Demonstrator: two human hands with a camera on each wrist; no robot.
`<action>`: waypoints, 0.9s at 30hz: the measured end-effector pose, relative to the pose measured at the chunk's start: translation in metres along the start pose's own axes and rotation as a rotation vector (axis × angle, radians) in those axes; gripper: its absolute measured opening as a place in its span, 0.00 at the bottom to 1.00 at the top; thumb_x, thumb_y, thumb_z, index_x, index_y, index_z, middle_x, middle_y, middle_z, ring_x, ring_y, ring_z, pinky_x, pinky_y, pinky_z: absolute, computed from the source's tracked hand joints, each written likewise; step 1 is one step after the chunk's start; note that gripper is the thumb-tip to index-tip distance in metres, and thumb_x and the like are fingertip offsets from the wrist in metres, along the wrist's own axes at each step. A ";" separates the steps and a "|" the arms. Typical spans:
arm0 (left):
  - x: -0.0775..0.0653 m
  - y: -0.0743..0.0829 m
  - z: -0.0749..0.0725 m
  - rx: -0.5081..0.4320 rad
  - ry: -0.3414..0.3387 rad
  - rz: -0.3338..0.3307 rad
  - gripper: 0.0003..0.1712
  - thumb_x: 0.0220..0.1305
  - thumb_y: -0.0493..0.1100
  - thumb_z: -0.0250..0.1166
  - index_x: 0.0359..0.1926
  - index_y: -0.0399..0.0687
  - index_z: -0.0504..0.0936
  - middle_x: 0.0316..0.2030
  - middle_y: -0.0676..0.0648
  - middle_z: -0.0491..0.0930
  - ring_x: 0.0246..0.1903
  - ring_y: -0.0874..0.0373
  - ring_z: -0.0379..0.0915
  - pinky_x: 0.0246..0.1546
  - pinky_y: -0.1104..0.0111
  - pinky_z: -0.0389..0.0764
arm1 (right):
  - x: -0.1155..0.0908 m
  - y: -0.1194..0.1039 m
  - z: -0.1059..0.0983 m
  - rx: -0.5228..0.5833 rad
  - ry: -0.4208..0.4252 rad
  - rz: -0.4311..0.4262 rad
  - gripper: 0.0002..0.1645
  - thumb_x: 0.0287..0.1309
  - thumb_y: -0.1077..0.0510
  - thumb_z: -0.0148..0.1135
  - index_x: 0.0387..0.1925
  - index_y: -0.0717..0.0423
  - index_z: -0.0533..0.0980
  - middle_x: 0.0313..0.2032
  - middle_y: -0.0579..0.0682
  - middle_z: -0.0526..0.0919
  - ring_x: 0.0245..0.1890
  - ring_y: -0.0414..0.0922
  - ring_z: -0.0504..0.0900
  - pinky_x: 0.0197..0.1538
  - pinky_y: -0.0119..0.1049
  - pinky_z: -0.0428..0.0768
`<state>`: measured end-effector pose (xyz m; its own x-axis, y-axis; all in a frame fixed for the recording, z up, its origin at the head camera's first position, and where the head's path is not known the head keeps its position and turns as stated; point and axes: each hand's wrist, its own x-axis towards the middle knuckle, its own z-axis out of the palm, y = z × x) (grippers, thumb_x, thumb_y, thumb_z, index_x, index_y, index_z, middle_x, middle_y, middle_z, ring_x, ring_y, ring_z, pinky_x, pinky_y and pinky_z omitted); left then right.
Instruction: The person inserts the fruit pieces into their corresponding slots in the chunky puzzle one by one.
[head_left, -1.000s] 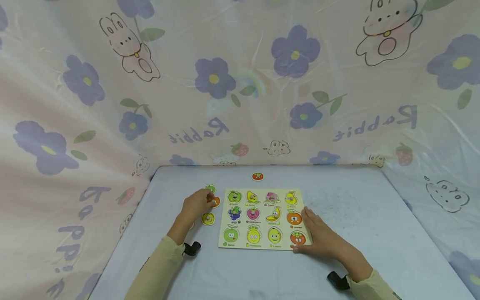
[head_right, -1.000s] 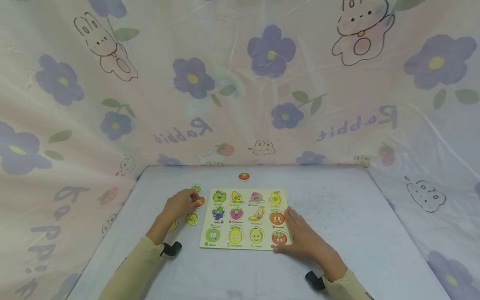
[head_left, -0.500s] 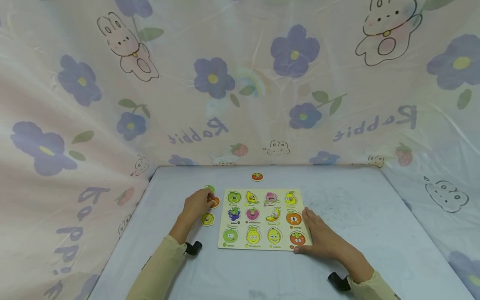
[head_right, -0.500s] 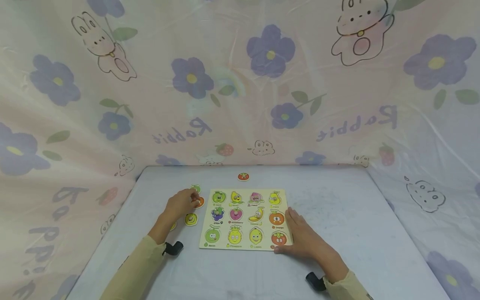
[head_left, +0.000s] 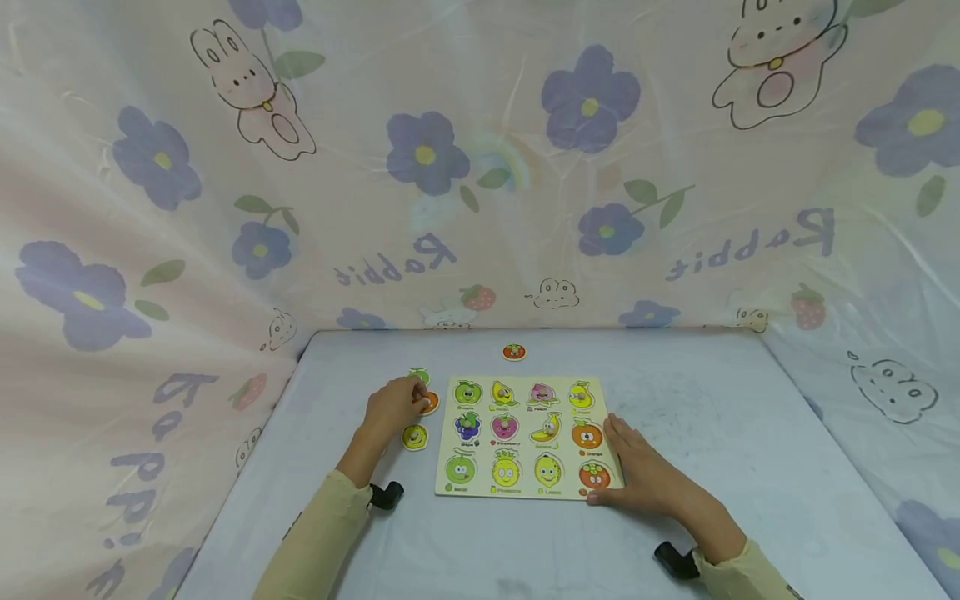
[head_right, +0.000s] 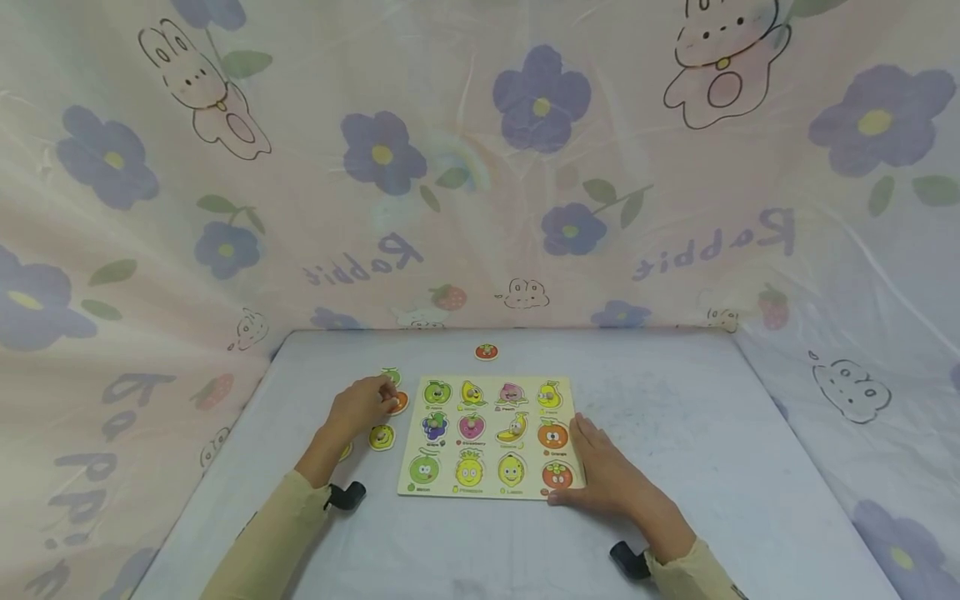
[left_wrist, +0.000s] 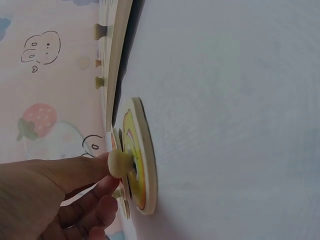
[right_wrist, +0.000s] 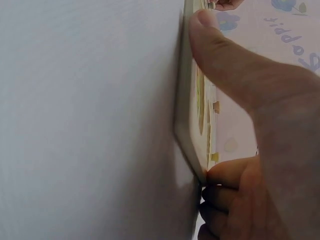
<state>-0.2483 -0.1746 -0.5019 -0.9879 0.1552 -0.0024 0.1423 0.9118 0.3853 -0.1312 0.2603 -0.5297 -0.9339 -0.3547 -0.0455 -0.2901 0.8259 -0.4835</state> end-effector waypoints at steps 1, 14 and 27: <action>0.000 0.000 0.000 0.002 0.001 -0.004 0.07 0.72 0.46 0.74 0.42 0.49 0.85 0.31 0.53 0.79 0.30 0.58 0.73 0.33 0.62 0.75 | 0.000 0.000 0.000 0.001 0.001 -0.001 0.84 0.45 0.24 0.81 0.81 0.75 0.51 0.82 0.71 0.51 0.81 0.71 0.53 0.76 0.67 0.61; 0.002 0.005 -0.003 0.011 0.024 -0.002 0.08 0.73 0.48 0.73 0.44 0.49 0.86 0.34 0.53 0.81 0.31 0.58 0.74 0.34 0.61 0.77 | -0.001 0.000 0.000 0.013 0.002 -0.003 0.84 0.45 0.25 0.81 0.80 0.76 0.51 0.82 0.71 0.51 0.81 0.71 0.52 0.76 0.68 0.61; -0.003 0.023 -0.003 -0.050 0.035 0.063 0.09 0.73 0.50 0.73 0.46 0.52 0.86 0.36 0.57 0.83 0.32 0.61 0.75 0.34 0.61 0.78 | -0.002 -0.002 -0.002 0.016 -0.006 0.019 0.83 0.45 0.24 0.82 0.81 0.74 0.51 0.82 0.71 0.51 0.81 0.71 0.53 0.75 0.68 0.62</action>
<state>-0.2426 -0.1549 -0.4905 -0.9787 0.1975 0.0557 0.2021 0.8804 0.4290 -0.1294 0.2597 -0.5268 -0.9379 -0.3418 -0.0598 -0.2691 0.8252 -0.4967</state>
